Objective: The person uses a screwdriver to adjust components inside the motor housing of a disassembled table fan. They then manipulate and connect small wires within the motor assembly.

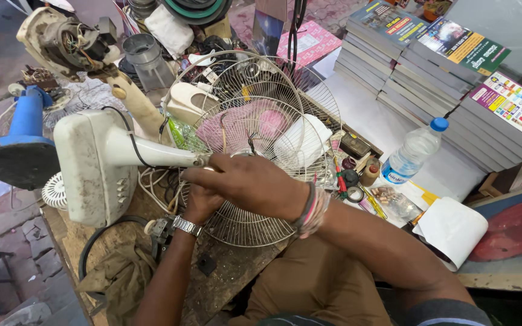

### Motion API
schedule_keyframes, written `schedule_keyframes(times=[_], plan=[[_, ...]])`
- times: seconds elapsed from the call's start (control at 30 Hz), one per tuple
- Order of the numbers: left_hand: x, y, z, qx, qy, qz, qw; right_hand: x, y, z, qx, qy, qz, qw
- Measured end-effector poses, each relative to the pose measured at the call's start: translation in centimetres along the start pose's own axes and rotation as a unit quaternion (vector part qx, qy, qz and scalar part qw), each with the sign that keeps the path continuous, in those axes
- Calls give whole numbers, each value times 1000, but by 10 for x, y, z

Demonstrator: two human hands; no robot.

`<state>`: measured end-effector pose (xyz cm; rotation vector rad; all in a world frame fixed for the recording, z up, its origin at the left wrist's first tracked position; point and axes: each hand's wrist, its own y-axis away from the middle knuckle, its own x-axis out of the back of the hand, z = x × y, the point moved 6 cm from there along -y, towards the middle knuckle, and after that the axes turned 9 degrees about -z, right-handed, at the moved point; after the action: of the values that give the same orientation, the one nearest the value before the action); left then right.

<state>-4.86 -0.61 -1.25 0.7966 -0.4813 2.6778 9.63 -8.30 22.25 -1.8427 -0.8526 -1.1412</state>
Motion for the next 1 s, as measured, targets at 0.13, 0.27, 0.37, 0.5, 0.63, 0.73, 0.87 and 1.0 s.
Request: schedule_keyframes(times=[0.13,0.27,0.37,0.5,0.63,0.73,0.87,1.0], plan=[[-4,-4,-2,75,-39,-49,995,10,6,-8,41,104,139,984],[1,1,2,66,102,1,993,-2,2,0,51,-53,31,997],[-1,-3,5,52,-82,-33,995,-1,2,4,0,86,52,995],[6,0,15,-84,13,52,995,5,3,-2,64,10,85,994],[-5,0,-8,91,-2,-17,996,-1,1,1,23,23,19,999],[-3,-2,-1,34,-26,-12,999,-1,-1,2,-33,141,43,988],[-5,-3,-3,34,54,-15,998,9,3,-6,83,-10,119,989],[-9,-4,-14,113,-84,-65,988,8,1,-4,18,111,83,990]])
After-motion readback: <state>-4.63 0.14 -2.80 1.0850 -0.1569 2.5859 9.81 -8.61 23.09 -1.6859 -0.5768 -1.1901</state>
